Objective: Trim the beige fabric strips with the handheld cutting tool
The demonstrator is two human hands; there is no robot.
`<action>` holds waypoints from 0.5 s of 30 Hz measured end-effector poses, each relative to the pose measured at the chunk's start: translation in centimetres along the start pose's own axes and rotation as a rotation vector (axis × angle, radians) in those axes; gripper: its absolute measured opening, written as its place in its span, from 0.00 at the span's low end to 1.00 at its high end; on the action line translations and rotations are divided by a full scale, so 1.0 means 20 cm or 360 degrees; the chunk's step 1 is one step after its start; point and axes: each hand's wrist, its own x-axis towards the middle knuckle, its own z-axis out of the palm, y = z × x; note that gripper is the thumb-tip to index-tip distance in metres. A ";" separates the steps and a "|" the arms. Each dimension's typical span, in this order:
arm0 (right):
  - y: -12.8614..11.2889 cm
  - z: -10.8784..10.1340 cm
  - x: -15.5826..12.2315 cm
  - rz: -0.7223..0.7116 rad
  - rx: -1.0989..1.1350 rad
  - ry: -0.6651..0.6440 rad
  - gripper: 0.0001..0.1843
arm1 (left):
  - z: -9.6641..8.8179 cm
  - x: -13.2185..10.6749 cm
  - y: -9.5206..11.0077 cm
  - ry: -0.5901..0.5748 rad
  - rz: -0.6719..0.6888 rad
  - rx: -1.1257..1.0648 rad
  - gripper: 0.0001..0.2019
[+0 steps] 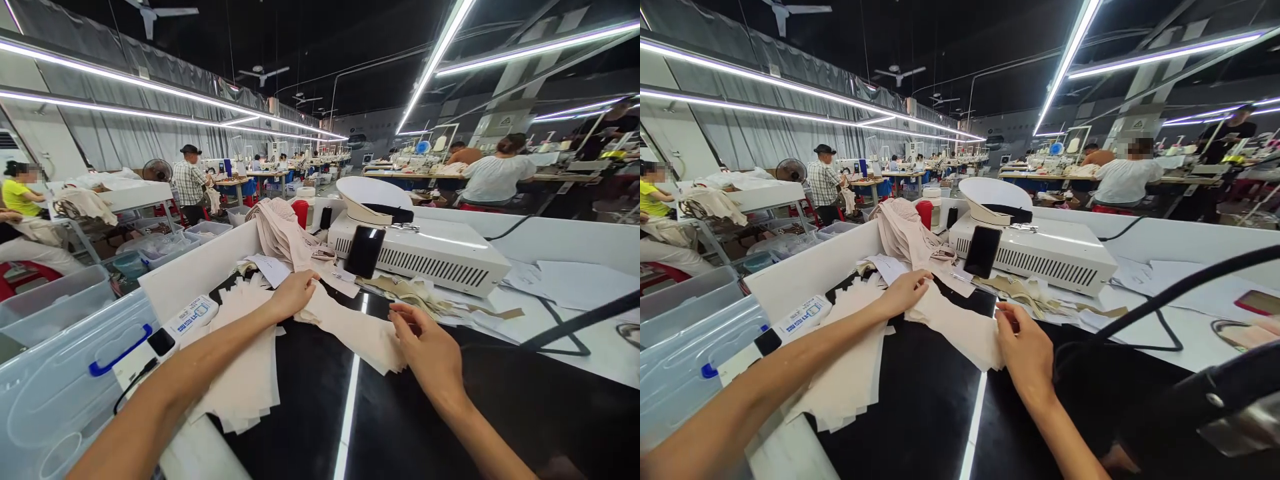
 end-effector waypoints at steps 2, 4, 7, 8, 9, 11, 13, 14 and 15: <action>0.02 0.00 0.02 -0.0018 -0.0016 -0.0033 0.27 | 0.02 0.00 -0.01 -0.0008 -0.0009 0.0013 0.14; 0.04 -0.01 0.02 -0.0048 -0.0044 -0.0090 0.27 | 0.03 -0.01 -0.03 -0.0014 -0.0015 0.0023 0.13; 0.05 -0.03 -0.01 -0.0097 -0.0117 -0.0189 0.29 | 0.03 -0.02 -0.05 -0.0025 -0.0014 0.0024 0.11; 0.05 -0.05 -0.03 -0.0113 -0.0147 -0.0224 0.30 | 0.03 -0.02 -0.05 -0.0029 -0.0013 0.0020 0.11; 0.05 -0.06 -0.05 -0.0128 -0.0180 -0.0255 0.30 | 0.03 -0.02 -0.06 -0.0033 -0.0012 0.0014 0.11; 0.05 -0.07 -0.08 -0.0161 -0.0254 -0.0306 0.31 | 0.03 -0.02 -0.07 -0.0041 -0.0013 0.0002 0.12; 0.04 -0.08 -0.11 -0.0198 -0.0329 -0.0335 0.29 | 0.03 -0.02 -0.07 -0.0047 -0.0016 -0.0007 0.11; 0.04 -0.08 -0.13 -0.0215 -0.0366 -0.0339 0.27 | 0.03 -0.02 -0.07 -0.0049 -0.0019 -0.0010 0.10; 0.03 -0.09 -0.14 -0.0232 -0.0399 -0.0341 0.24 | 0.03 -0.02 -0.07 -0.0050 -0.0022 -0.0011 0.10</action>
